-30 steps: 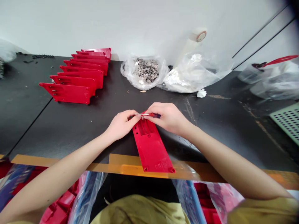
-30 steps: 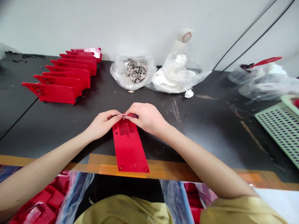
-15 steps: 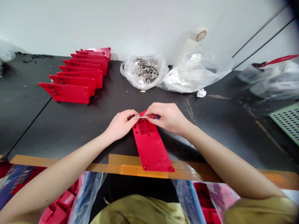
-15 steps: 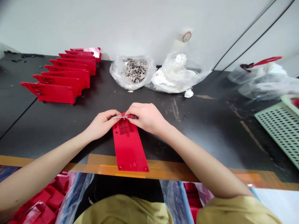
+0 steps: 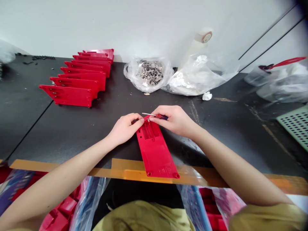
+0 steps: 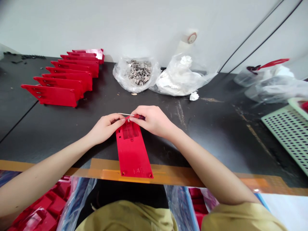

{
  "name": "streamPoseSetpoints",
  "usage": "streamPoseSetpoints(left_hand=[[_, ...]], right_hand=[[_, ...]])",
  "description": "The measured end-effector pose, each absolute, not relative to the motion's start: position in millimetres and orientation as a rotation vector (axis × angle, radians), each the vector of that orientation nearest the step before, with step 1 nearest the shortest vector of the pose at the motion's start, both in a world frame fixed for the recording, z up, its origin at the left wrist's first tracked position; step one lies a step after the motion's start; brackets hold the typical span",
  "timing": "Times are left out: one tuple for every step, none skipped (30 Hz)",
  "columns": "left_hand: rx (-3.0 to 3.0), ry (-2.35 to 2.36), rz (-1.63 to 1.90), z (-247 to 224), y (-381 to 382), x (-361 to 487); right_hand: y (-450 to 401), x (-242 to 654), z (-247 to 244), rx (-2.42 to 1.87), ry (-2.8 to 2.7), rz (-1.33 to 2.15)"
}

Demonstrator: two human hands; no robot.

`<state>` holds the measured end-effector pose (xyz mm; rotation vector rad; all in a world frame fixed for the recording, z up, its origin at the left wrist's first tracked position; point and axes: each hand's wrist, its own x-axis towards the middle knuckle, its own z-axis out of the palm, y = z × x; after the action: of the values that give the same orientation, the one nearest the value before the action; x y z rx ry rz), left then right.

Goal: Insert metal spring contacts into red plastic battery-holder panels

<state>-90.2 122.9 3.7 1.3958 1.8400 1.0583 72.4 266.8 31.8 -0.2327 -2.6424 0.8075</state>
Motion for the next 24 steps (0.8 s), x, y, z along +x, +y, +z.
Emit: streamPoseSetpoints(left_hand=[[1.399, 1.845, 1.059, 4.0, 122.7, -89.9], [1.401, 1.85, 1.059, 4.2, 122.5, -89.7], [1.403, 1.854, 1.058, 4.3, 122.5, -89.5], [1.406, 1.854, 1.057, 4.3, 122.6, -89.4], [1.409, 1.853, 1.056, 4.2, 122.8, -89.4], [1.409, 1.85, 1.054, 4.2, 123.0, -89.4], [1.409, 1.846, 1.05, 4.3, 123.3, -89.5], [1.407, 1.842, 1.047, 4.5, 123.5, -89.6], [1.404, 1.841, 1.043, 4.8, 123.7, -89.6], [1.401, 1.842, 1.038, 5.1, 123.7, -89.7], [1.4, 1.845, 1.035, 5.4, 123.6, -89.7], [1.401, 1.848, 1.036, 5.6, 123.5, -89.6], [1.403, 1.851, 1.039, 5.8, 123.3, -89.6], [1.405, 1.855, 1.043, 5.8, 123.1, -89.5], [1.407, 1.858, 1.044, 5.7, 122.9, -89.5], [1.409, 1.863, 1.043, 5.4, 122.9, -89.4], [1.409, 1.866, 1.04, 5.1, 123.0, -89.2], [1.409, 1.867, 1.035, 4.7, 123.2, -89.1], [1.41, 1.867, 1.033, 4.3, 123.5, -88.9], [1.412, 1.867, 1.034, 3.8, 123.8, -88.8], [1.416, 1.866, 1.035, 3.5, 124.2, -88.7], [1.422, 1.866, 1.039, 3.2, 124.5, -88.7], [1.426, 1.867, 1.043, 3.1, 124.7, -88.5], [1.427, 1.871, 1.047, 3.0, 124.8, -88.3]], right_hand=[[267.1, 72.5, 31.5, -0.22, -2.647, 0.797], [267.4, 72.6, 31.3, -0.204, -2.653, 0.773], [267.5, 72.8, 31.0, -0.188, -2.658, 0.74], [267.5, 72.9, 30.8, -0.168, -2.662, 0.706], [267.4, 73.1, 30.6, -0.146, -2.667, 0.677], [267.3, 73.2, 30.4, -0.126, -2.674, 0.656], [267.1, 73.3, 30.1, -0.112, -2.679, 0.643], [266.9, 73.3, 29.7, -0.103, -2.682, 0.633], [266.6, 73.2, 29.1, -0.101, -2.682, 0.621], [266.4, 73.1, 28.3, -0.101, -2.676, 0.611], [266.1, 73.0, 27.4, -0.104, -2.665, 0.606], [265.8, 72.8, 26.6, -0.105, -2.651, 0.608], [265.4, 72.8, 25.8, -0.106, -2.641, 0.616], [265.0, 72.9, 25.4, -0.111, -2.635, 0.622], [264.4, 73.3, 25.4, -0.118, -2.638, 0.619], [263.9, 73.8, 25.7, -0.126, -2.651, 0.603], [263.3, 74.5, 26.4, -0.135, -2.67, 0.571], [262.8, 75.4, 27.3, -0.144, -2.692, 0.528], [262.2, 76.2, 28.4, -0.15, -2.713, 0.48], [261.7, 76.9, 29.3, -0.15, -2.73, 0.439], [261.3, 77.4, 30.1, -0.15, -2.741, 0.413], [261.0, 77.5, 30.6, -0.152, -2.743, 0.419], [260.8, 77.3, 30.7, -0.152, -2.73, 0.461], [260.8, 76.8, 30.5, -0.156, -2.701, 0.533]])
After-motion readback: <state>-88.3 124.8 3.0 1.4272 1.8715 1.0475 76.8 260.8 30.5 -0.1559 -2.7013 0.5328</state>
